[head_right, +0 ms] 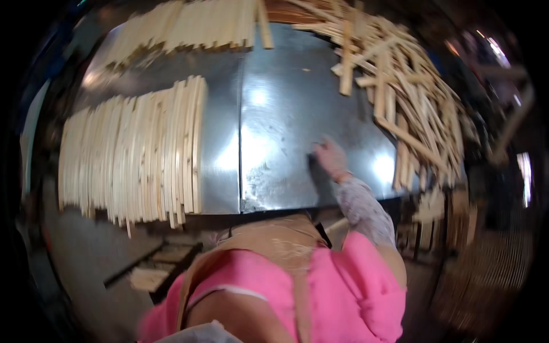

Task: The person repeatedly picks up thin wooden strips from a large pile on a metal table and places them into a neat, aligned stack. The person handles the strips one at a time or in small groups, continuously building the stack while the surrounding pile diminishes.

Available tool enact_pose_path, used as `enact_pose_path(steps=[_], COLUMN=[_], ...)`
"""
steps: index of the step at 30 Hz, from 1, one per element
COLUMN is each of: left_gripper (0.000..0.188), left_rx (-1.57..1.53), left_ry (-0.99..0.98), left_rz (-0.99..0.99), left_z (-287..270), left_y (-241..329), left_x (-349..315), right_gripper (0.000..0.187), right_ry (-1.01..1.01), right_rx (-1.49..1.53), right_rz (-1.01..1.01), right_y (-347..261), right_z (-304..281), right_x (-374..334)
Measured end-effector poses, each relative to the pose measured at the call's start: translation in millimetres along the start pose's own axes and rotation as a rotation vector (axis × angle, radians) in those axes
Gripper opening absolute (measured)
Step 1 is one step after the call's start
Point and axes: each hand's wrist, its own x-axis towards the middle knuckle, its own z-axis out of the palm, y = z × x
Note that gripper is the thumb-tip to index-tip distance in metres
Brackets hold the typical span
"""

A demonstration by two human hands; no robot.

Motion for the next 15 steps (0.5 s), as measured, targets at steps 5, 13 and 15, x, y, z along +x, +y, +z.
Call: enact_pose_path(steps=[5, 13, 15], left_gripper=[0.025, 0.037, 0.049], left_rx=[-0.093, -0.031, -0.12], left_ry=[0.28, 0.096, 0.181], left_rz=[0.334, 0.274, 0.39], left_z=[-3, -44, -41], left_y=[205, 506, 532], left_x=[54, 192, 239], right_gripper=[0.049, 0.119, 0.085], right_ry=[0.144, 0.276, 0.195], right_rx=[0.034, 0.185, 0.352], right_rz=[-0.124, 0.455, 0.399], right_y=[132, 50, 45], right_z=[-47, -86, -84], right_x=[137, 324, 328])
